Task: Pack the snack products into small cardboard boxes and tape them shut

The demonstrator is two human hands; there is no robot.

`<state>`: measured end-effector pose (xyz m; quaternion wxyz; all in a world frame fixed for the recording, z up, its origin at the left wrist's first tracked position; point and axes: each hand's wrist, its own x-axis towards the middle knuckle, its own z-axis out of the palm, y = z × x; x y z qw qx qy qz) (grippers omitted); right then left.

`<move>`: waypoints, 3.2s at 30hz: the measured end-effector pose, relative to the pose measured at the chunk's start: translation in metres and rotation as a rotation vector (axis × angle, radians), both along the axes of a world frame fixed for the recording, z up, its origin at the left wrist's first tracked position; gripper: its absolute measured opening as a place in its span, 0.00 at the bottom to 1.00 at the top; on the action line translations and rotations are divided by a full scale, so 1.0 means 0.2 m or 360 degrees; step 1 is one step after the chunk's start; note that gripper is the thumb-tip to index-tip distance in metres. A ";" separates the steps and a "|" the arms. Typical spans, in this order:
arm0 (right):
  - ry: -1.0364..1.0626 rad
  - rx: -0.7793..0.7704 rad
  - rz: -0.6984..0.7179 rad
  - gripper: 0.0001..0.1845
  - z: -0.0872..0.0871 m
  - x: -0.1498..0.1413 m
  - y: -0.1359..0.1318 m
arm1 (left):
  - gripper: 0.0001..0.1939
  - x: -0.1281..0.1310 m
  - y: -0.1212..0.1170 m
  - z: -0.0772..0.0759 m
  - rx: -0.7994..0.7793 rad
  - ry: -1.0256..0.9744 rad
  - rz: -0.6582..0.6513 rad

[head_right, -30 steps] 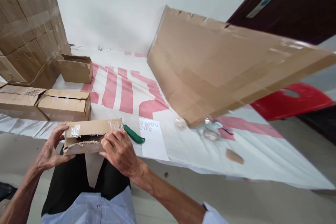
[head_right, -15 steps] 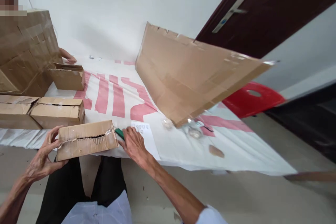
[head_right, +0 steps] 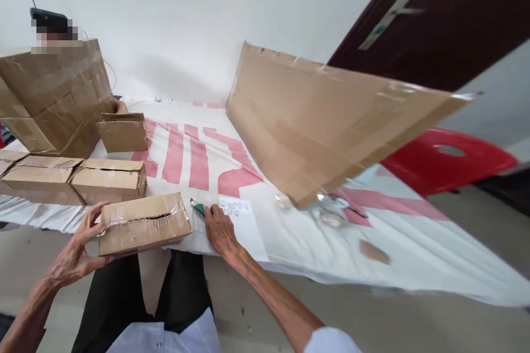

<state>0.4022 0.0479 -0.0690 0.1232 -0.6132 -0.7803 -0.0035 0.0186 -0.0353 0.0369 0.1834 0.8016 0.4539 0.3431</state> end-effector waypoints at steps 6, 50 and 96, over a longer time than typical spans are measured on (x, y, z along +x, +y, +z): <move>0.0920 0.0183 0.0308 0.18 0.44 0.08 -0.06 | 0.23 -0.01 0.02 -0.04 0.0112 -0.0057 -0.0047; 0.0272 0.0540 0.1316 0.07 0.53 -0.24 -0.34 | 0.41 0.00 -0.04 -0.04 -0.0141 0.0173 0.0014; 0.1146 -0.0384 0.1007 0.16 0.62 -0.26 -0.03 | 0.60 0.08 0.06 -0.13 -0.0495 -0.0341 -0.0071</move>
